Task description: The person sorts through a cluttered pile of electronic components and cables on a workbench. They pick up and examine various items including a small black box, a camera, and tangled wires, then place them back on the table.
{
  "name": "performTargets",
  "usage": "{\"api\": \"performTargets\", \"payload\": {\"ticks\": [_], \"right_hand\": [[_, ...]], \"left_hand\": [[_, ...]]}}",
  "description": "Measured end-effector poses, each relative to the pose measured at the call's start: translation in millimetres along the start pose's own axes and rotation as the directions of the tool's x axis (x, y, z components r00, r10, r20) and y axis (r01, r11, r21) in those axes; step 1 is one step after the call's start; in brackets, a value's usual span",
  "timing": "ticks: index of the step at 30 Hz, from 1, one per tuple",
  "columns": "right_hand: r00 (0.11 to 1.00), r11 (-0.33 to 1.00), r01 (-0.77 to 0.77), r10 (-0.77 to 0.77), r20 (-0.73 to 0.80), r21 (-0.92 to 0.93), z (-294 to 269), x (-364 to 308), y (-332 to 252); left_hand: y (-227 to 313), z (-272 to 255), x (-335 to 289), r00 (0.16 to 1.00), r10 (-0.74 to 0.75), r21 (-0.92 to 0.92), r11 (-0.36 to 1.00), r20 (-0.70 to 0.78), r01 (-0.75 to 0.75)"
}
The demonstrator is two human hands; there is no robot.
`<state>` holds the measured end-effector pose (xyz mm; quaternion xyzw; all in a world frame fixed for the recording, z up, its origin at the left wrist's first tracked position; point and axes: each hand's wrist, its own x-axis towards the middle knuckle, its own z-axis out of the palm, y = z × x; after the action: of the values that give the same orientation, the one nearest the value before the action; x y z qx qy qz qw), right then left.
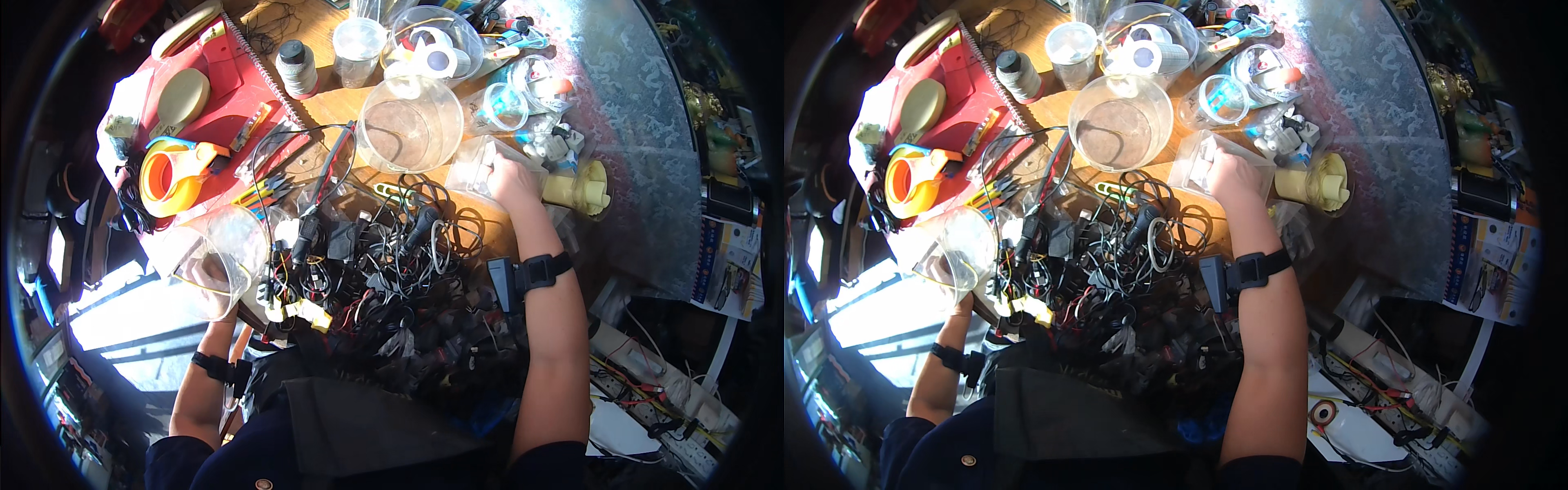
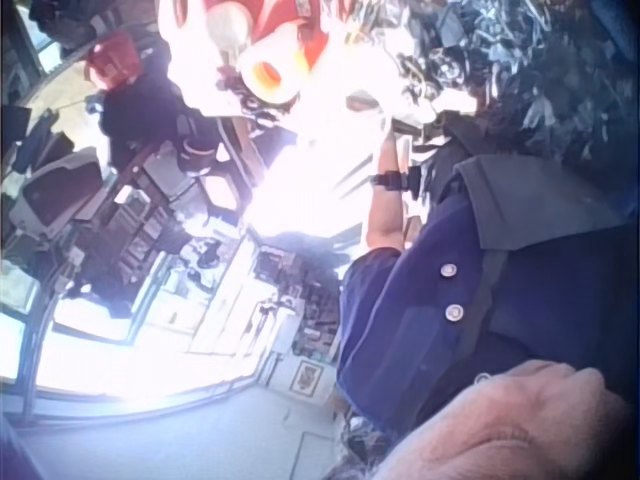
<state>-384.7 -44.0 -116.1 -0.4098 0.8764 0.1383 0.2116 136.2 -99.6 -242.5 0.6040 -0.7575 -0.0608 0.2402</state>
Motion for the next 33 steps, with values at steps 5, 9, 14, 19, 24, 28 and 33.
{"api": "performTargets", "payload": {"ticks": [5, 9, 14, 19, 24, 28, 33], "right_hand": [[0.890, 0.977, 0.129, -0.190, -0.414, -0.170, -10, -25, 4], [0.971, 0.857, 0.189, -0.091, -0.221, 0.480, 14, -20, 11], [0.937, 0.813, 0.329, -0.215, -0.276, 0.481, 38, -4, 10], [0.813, 0.861, 0.383, -0.144, -0.564, 0.334, 12, -50, 2], [0.875, 0.608, 0.481, -0.376, -0.305, 0.632, 27, -179, -19], [0.871, 0.792, 0.458, -0.491, -0.026, 0.404, 77, -265, -48], [0.853, 0.855, 0.465, -0.363, -0.376, 0.231, 133, -301, -45]], "left_hand": [[2, -2, 0, 1.000, 0.004, 0.013, 1.000, 0.006, -0.004], [2, -5, 0, 0.999, 0.028, 0.032, 0.999, 0.041, -0.029], [2, -6, 2, 0.998, 0.053, 0.044, 0.998, 0.028, -0.054], [6, -8, 5, 0.999, 0.023, -0.003, 1.000, 0.023, -0.023], [10, -12, 7, 0.999, 0.008, -0.023, 1.000, 0.043, -0.007], [12, -14, 7, 0.997, -0.018, 0.021, 1.000, 0.081, 0.016], [13, -17, 9, 0.999, 0.035, -0.004, 0.999, 0.016, -0.035]]}}
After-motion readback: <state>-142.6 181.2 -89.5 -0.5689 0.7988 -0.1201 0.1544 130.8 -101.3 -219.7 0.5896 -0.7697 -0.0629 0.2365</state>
